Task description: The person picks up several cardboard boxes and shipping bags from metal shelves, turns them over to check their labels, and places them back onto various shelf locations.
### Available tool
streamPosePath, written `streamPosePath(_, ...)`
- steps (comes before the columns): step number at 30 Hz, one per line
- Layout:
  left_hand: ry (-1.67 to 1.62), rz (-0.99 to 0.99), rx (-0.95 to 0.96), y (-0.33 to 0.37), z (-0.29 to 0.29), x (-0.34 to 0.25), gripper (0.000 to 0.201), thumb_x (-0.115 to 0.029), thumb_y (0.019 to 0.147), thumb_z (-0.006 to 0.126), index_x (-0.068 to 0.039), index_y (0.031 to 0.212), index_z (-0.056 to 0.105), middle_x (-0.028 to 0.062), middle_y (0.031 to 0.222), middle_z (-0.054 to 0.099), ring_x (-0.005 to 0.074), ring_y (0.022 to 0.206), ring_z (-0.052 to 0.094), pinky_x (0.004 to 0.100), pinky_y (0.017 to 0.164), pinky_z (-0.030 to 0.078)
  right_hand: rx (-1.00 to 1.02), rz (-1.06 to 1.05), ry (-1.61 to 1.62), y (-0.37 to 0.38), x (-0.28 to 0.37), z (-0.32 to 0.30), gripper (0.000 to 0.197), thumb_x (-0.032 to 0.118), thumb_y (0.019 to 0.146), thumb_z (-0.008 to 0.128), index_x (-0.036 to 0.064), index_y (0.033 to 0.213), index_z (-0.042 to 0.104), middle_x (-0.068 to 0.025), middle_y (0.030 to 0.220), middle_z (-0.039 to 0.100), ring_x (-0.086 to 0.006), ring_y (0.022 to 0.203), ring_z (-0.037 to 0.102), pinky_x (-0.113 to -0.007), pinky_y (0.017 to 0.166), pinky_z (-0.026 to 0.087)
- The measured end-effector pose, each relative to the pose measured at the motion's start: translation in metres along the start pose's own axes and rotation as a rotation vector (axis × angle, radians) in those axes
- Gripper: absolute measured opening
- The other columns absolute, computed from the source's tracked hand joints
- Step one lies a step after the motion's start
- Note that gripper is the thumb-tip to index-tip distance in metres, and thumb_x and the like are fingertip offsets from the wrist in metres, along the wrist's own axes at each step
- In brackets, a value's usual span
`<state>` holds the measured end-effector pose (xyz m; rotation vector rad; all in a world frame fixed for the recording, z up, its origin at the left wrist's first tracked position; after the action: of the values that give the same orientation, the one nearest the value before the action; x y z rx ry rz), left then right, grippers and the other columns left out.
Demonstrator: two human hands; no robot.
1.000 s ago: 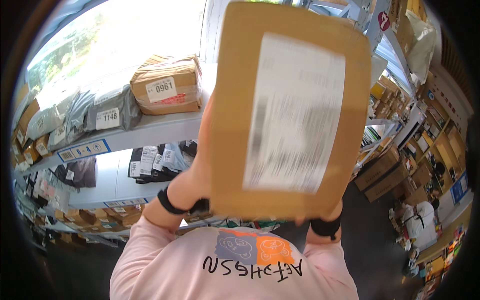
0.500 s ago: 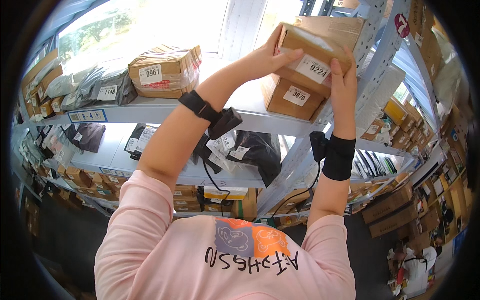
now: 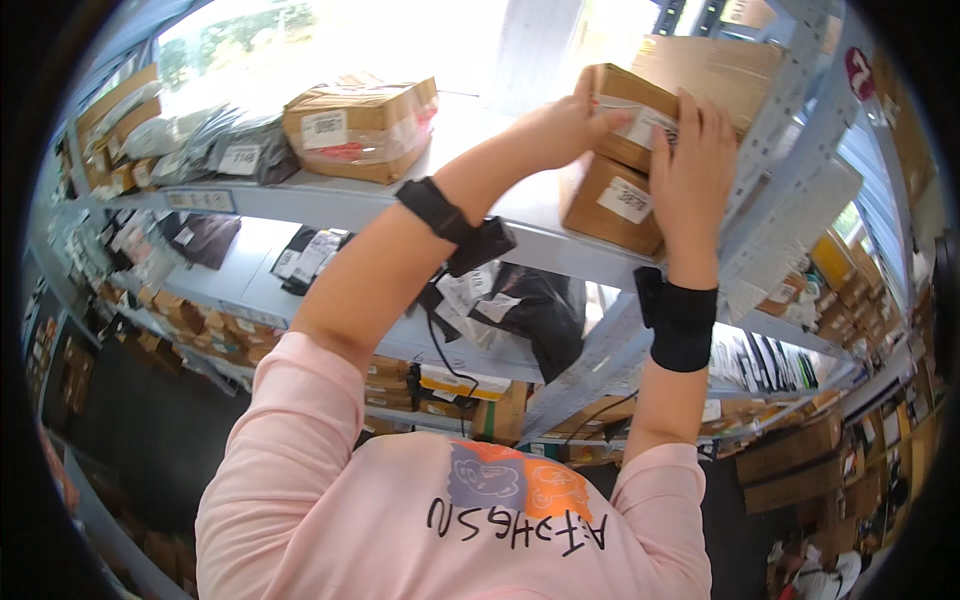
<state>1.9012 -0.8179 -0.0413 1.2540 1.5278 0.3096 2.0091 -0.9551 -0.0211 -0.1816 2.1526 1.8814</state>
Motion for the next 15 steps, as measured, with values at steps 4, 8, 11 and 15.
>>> streamPosePath(4, 0.426, 0.0, -0.04, -0.021, 0.002, -0.021, 0.066, -0.032, 0.094, 0.059, 0.005, 0.139, 0.028, 0.0294, 0.112, 0.063, 0.0446, 0.094, 0.067, 0.0476, 0.081, 0.053, 0.1, 0.014, -0.152, -0.004, -0.005, -0.004, 0.047, 0.029, 0.094, 0.057, 0.0091, 0.136, 0.05, -0.0189, 0.133, 0.051, -0.0402, 0.13, 0.043, -0.05, 0.11, 0.033)
streamPosePath(8, 0.677, 0.073, -0.016, -0.067, -0.008, -0.049, 0.065, -0.033, 0.095, 0.058, -0.003, 0.146, 0.031, 0.0248, 0.12, 0.06, 0.0409, 0.103, 0.063, 0.0479, 0.089, 0.051, 0.121, 0.038, -0.183, -0.005, 0.0, -0.017, 0.052, 0.033, 0.096, 0.055, 0.0098, 0.141, 0.045, -0.022, 0.137, 0.047, -0.0404, 0.132, 0.041, -0.05, 0.112, 0.031)
streamPosePath(11, 1.022, 0.274, 0.051, -0.095, -0.027, -0.061, 0.06, -0.034, 0.092, 0.062, -0.008, 0.143, 0.042, 0.0175, 0.122, 0.061, 0.0306, 0.106, 0.063, 0.0455, 0.093, 0.048, 0.149, 0.126, -0.026, -0.008, 0.011, -0.028, 0.057, 0.033, 0.098, 0.053, 0.0081, 0.147, 0.038, -0.0224, 0.147, 0.038, -0.0416, 0.136, 0.036, -0.049, 0.114, 0.028)
streamPosePath(15, 1.5, 0.169, 0.139, -0.112, -0.096, -0.039, 0.058, -0.04, 0.09, 0.064, -0.013, 0.139, 0.05, 0.0121, 0.125, 0.061, 0.0263, 0.116, 0.058, 0.0497, 0.1, 0.041, 0.214, 0.202, 0.38, 0.003, 0.075, -0.052, 0.061, 0.031, 0.098, 0.051, 0.0051, 0.15, 0.031, -0.0242, 0.152, 0.03, -0.04, 0.141, 0.031, -0.047, 0.116, 0.025)
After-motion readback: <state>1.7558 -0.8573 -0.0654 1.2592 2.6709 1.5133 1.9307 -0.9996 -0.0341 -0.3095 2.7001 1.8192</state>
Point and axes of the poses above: each hand's wrist, its own y-axis towards the middle knuckle, its own z-axis out of the palm, x = y × z, the point moved 4 cm from there along y, towards the middle knuckle
